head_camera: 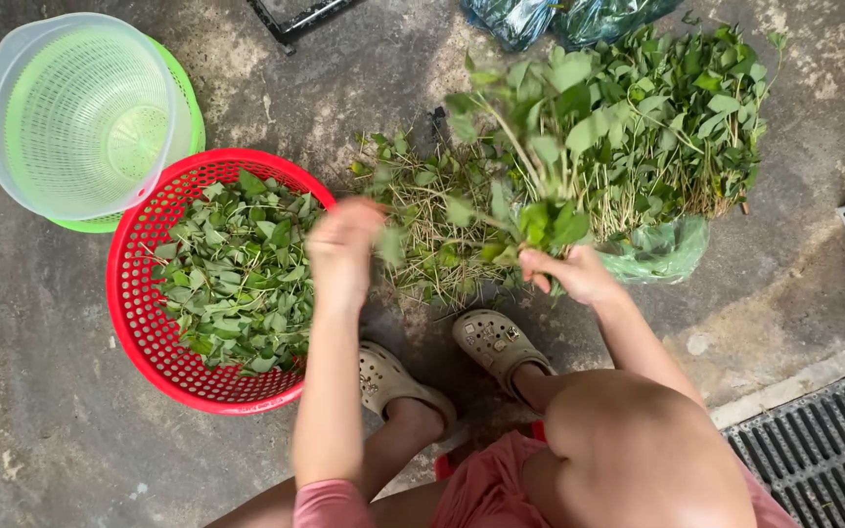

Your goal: The person plucks leaves from leafy stems by hand, places the leaves into a red basket, and gathers the remaining stems into a bundle.

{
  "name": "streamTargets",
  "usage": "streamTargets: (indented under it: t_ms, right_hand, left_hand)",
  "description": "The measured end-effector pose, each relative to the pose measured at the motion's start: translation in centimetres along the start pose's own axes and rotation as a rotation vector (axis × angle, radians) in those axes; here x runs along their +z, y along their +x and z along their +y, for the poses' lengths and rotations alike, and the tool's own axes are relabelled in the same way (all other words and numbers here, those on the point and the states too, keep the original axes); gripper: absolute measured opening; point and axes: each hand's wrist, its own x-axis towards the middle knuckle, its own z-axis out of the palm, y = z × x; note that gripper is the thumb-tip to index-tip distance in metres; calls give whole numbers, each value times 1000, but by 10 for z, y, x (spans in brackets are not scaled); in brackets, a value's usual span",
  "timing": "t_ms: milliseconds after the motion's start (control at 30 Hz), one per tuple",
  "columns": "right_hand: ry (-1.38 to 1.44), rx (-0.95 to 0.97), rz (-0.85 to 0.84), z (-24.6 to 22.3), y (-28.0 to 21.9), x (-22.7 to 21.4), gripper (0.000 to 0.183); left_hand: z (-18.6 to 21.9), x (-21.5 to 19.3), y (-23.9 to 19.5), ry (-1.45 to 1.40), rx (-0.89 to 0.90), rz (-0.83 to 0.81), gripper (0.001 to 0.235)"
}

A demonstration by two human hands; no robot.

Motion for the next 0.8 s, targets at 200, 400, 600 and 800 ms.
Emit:
streamTargets:
  t_ms: [200, 400, 600, 800]
  right_hand:
    - [230, -137, 37, 7, -3, 4, 21]
    - [334, -182, 50, 4, 8, 26, 14]
    - [407, -254, 12, 17, 3, 31, 19]
    - [369, -158, 51, 16, 2, 24, 24]
  left_hand:
    - [-27, -91, 2, 1054, 176, 706, 41]
    - [-52, 11, -34, 644, -74, 74, 23]
    - [-73, 119, -58, 273, -97, -1, 24]
    - [-95, 110, -54, 226, -36, 246, 30]
